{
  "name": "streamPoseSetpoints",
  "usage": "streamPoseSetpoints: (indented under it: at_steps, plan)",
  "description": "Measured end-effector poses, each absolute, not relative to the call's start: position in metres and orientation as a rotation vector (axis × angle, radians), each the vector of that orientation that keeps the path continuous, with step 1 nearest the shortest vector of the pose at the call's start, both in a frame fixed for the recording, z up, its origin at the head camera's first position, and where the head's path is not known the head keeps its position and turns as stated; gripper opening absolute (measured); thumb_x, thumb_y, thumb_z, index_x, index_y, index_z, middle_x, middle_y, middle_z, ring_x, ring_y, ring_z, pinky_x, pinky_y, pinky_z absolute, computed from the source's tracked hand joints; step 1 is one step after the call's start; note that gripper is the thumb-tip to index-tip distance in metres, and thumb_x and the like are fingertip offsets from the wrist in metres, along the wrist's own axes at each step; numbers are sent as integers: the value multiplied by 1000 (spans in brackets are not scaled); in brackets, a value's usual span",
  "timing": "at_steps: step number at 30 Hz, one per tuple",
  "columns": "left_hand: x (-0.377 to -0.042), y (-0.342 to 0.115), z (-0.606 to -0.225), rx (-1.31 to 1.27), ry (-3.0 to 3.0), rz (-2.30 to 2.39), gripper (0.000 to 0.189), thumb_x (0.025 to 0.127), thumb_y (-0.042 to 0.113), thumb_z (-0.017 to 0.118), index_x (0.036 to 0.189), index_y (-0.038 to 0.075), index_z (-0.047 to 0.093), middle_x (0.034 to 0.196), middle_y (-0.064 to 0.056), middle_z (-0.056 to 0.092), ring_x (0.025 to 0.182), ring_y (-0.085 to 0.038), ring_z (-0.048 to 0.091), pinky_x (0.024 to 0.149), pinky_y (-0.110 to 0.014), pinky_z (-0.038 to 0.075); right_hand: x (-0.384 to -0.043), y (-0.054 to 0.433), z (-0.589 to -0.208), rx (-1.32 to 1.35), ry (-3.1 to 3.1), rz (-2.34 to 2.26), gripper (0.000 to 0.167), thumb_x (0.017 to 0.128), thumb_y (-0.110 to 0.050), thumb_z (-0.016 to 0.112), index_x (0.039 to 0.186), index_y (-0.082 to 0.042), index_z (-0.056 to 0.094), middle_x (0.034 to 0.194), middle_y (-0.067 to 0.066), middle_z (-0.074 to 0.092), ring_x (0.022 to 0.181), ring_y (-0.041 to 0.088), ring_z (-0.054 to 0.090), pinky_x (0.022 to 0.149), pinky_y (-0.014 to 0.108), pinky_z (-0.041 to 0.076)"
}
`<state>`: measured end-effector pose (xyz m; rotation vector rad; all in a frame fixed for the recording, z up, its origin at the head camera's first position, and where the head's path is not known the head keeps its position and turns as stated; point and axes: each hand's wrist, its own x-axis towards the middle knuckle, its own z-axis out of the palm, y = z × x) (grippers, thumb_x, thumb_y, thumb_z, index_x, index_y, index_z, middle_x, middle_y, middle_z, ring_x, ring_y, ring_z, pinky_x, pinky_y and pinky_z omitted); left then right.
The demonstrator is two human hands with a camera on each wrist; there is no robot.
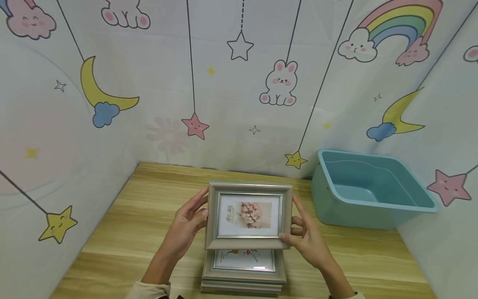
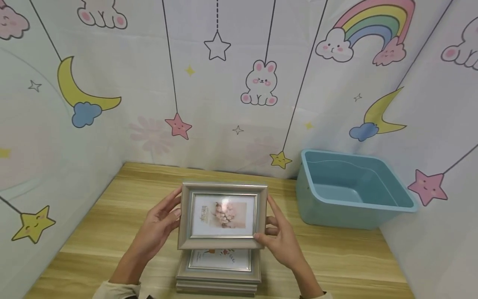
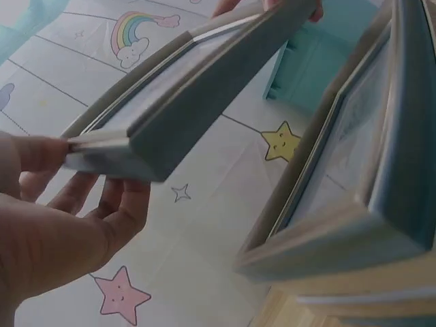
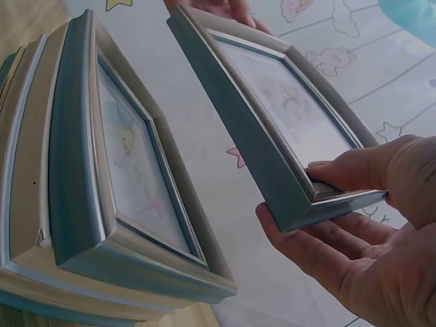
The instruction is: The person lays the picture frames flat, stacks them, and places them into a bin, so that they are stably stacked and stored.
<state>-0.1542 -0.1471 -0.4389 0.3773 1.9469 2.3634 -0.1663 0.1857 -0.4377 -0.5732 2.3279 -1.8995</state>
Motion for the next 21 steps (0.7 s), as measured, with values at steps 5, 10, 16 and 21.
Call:
streamPoseSetpoints:
  at_steps: [5,10,16,21]
  plan:
    - [-152,-162,-443,574,2074,2089,89,89,-1,68,161,14,18,158,-29,27,103,-14,57,80,-28,57,-164,192,-439,-512,2248,-1875,103,84,7,72,162,-17,8,117,39,59,88,19,74,68,37,62]
    - [-151,-164,-447,614,2039,2005,103,81,-3,75,162,17,14,158,-34,22,96,-14,57,71,-29,57,-160,198,-442,-484,2160,-1849,103,86,3,73,162,-15,6,119,37,58,89,22,74,68,38,62]
    - [-150,-162,-454,567,1995,2006,103,80,0,77,161,13,14,157,-36,21,91,-16,57,71,-30,59,-157,203,-448,-401,2068,-1807,105,85,2,73,162,-14,3,114,26,62,88,23,74,63,39,62]
    - [-149,-162,-459,512,1965,1996,103,80,1,78,161,11,15,157,-36,21,90,-16,57,72,-32,61,-155,203,-453,-336,2069,-1781,103,84,2,73,161,-9,6,95,8,56,76,14,69,56,29,58]
